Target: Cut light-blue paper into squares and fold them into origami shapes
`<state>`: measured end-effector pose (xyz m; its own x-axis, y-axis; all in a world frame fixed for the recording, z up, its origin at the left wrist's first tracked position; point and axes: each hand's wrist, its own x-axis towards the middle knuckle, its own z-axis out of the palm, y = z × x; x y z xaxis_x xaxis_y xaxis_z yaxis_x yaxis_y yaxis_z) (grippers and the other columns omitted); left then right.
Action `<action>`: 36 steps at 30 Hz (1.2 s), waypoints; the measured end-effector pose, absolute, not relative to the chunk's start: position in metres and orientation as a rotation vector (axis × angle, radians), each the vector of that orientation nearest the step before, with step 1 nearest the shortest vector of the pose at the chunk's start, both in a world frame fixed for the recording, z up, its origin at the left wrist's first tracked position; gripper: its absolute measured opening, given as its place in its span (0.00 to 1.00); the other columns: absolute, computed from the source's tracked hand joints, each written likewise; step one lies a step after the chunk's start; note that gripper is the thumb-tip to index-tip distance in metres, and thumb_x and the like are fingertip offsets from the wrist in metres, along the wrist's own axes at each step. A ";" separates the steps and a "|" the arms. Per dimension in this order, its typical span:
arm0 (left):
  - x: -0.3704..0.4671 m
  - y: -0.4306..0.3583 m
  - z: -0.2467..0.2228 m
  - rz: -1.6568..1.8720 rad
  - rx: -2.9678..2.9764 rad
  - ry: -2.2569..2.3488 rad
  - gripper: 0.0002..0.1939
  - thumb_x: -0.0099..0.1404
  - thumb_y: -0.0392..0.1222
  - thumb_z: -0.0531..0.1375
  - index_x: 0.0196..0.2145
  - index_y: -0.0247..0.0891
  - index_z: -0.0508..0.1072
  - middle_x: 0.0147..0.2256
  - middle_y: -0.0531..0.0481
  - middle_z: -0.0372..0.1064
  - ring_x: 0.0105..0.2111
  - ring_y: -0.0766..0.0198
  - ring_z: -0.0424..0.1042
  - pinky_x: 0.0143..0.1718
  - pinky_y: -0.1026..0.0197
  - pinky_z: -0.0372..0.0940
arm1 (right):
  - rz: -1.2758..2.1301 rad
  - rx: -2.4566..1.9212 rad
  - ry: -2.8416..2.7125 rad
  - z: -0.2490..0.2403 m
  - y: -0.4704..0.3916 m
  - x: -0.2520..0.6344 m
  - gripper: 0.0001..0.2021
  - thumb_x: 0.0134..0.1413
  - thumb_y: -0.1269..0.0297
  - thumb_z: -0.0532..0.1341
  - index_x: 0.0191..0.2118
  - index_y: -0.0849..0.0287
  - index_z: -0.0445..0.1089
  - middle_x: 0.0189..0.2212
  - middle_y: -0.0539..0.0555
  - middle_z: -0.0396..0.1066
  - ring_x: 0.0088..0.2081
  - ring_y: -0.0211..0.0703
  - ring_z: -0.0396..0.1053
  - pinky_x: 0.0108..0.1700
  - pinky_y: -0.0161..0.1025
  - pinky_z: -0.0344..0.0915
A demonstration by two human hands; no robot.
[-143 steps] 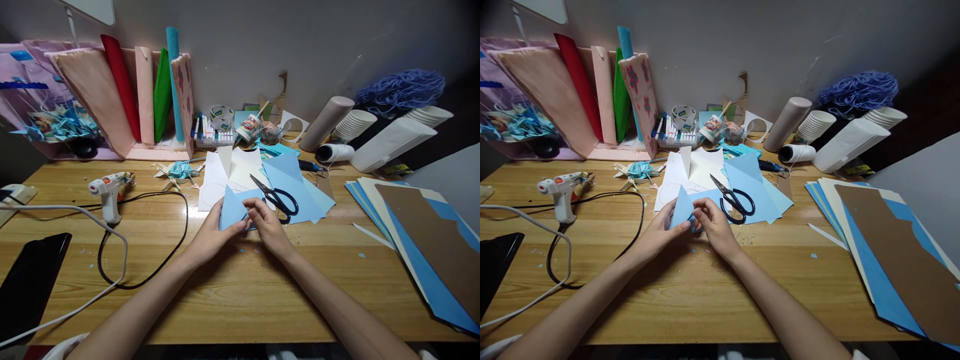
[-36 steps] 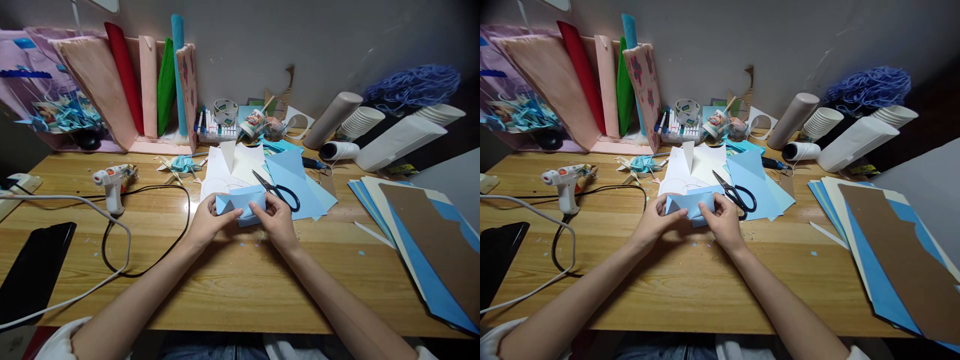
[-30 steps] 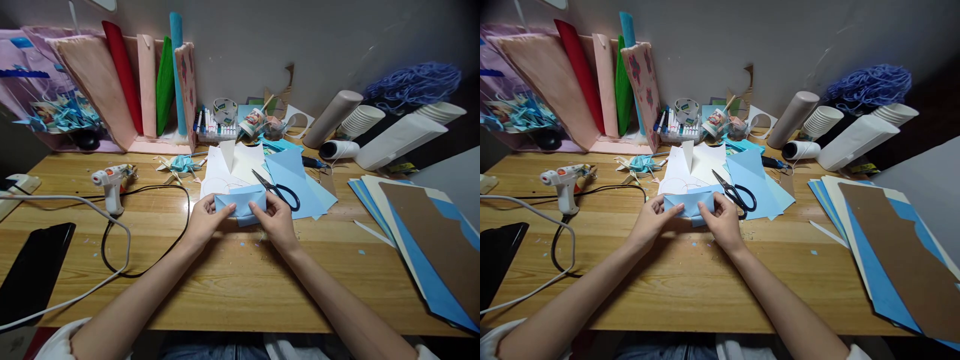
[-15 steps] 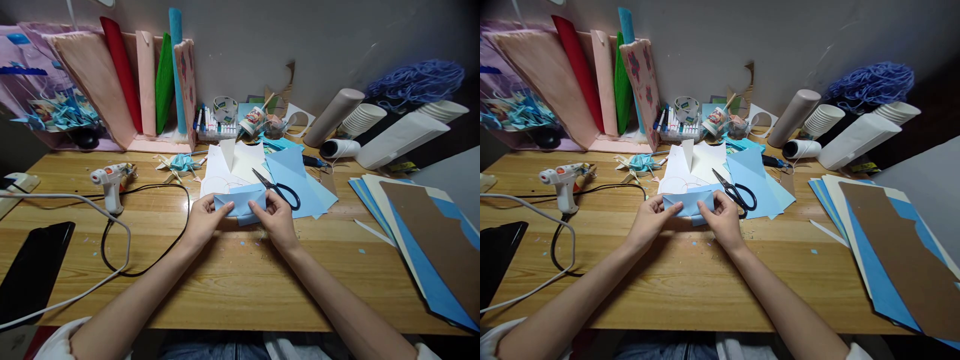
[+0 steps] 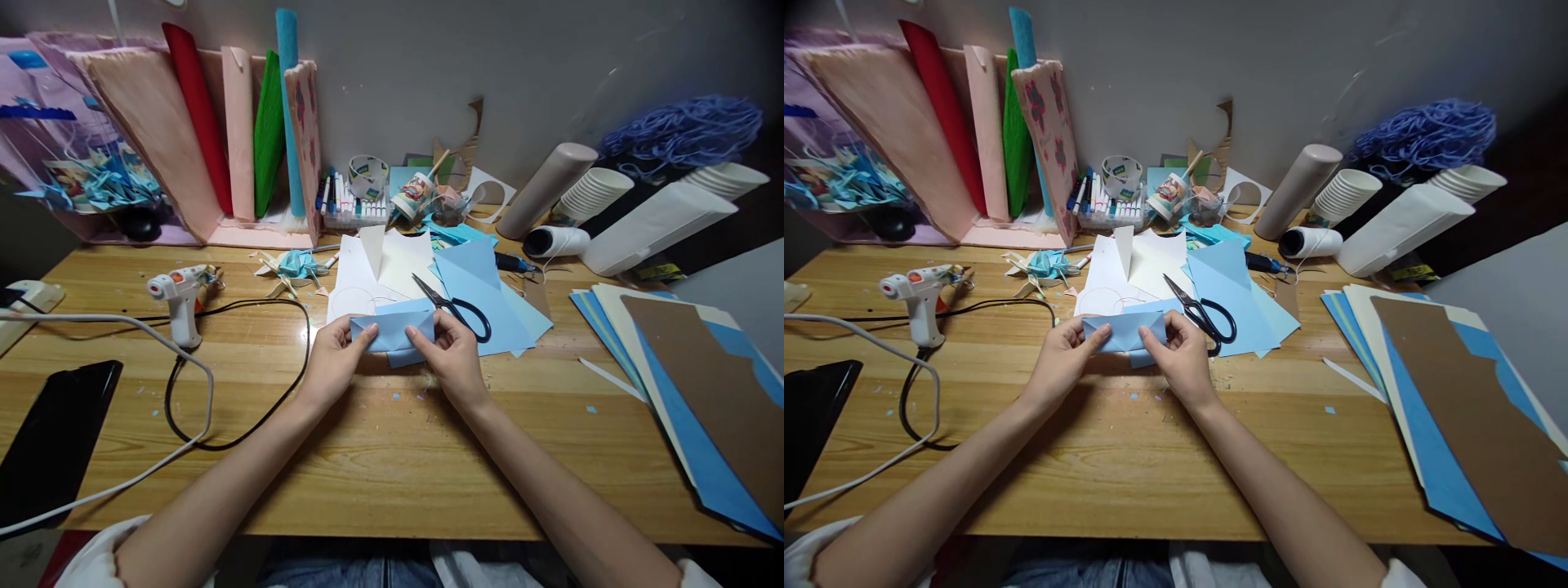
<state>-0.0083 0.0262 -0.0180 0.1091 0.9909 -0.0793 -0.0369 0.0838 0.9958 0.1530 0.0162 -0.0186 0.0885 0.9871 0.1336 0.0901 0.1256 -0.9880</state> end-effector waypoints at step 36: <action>-0.010 0.025 -0.007 1.163 1.373 1.240 0.12 0.59 0.46 0.57 0.32 0.34 0.74 0.28 0.52 0.70 0.28 0.67 0.65 0.29 0.67 0.59 | 1.354 -1.151 -1.007 -0.027 0.024 0.160 0.10 0.40 0.64 0.67 0.32 0.59 0.70 0.30 0.51 0.75 0.32 0.38 0.71 0.37 0.35 0.66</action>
<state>-0.0097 0.0249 -0.0070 0.0458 0.9969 0.0634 0.1275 -0.0688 0.9895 0.1602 0.0244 -0.0272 0.0071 0.9945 -0.1042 -0.1863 -0.1010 -0.9773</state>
